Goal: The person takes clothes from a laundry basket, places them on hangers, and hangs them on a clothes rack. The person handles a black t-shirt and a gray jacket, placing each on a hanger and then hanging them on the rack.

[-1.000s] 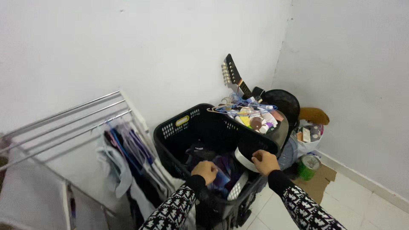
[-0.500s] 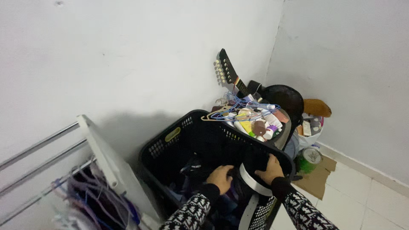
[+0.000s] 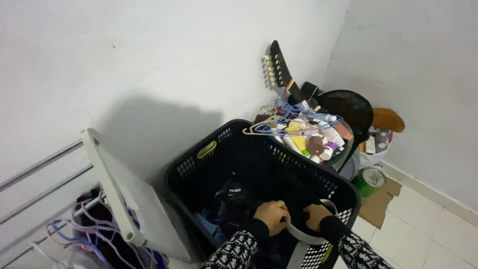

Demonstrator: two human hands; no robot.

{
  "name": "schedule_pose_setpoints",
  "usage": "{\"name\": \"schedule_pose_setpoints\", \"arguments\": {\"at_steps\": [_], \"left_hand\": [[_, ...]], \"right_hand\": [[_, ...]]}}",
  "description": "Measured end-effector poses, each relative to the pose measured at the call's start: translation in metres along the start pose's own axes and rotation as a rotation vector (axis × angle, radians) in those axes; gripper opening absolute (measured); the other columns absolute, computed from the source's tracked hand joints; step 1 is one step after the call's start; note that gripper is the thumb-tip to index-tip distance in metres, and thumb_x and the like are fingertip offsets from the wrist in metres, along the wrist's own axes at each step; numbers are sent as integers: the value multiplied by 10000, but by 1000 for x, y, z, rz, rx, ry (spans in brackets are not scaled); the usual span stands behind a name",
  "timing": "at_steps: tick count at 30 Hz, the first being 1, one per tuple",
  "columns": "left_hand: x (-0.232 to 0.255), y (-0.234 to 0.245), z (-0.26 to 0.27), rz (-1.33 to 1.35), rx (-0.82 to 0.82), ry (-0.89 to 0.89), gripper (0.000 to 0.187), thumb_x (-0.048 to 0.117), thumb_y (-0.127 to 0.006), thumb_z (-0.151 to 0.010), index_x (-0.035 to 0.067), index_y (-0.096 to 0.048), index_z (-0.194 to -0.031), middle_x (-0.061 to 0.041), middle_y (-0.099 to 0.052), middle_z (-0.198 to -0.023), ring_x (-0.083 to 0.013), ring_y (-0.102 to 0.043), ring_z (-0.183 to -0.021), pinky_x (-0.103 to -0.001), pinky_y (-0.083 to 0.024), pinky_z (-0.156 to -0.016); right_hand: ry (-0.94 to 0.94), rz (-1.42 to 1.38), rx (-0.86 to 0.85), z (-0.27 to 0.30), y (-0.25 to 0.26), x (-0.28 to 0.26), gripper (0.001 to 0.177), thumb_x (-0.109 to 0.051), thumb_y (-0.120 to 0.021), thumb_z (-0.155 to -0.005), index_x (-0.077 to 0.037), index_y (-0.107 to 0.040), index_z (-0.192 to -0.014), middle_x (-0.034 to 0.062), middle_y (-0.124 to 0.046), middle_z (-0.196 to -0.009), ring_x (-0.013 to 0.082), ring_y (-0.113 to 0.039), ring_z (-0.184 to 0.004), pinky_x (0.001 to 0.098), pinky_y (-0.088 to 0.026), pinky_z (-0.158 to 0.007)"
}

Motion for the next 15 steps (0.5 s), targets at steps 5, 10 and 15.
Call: {"name": "schedule_pose_setpoints", "arguments": {"at_steps": [5,10,15], "left_hand": [[-5,-2,4,-5,58,-136,175,224,-756,-690,135,-740,-840,-51,-652,-990,-235,-581,-1015,-380,-476,-876],[-3,8,4,115,146,-231,209,242,-765,-745,101,-739,-897,-117,-652,-1042,-335,-535,-1099,-435,-441,-888],[-41,63,26,141,291,195,258,246,-707,-759,89,-705,-964,-117,-659,-1008,-277,-588,-1003,-403,-455,-882]], "right_hand": [[-10,252,-184,31,42,-50,433,-211,-673,-698,-97,-646,-1115,152,-639,-1121,289,-605,-1068,350,-490,-930],[2,182,78,7,112,-130,407,-251,-696,-717,-78,-650,-1083,159,-628,-1128,304,-590,-1082,361,-487,-932],[268,-147,390,-39,122,-201,553,-295,-760,-700,-35,-562,-1146,182,-588,-1162,332,-535,-1120,367,-454,-957]]}}
Point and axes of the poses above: each hand's wrist, its own z-axis away from the middle knuckle, its own y-axis out of the back of the hand, x = y × z, the point moved 9 cm from there along -z, towards the middle knuckle
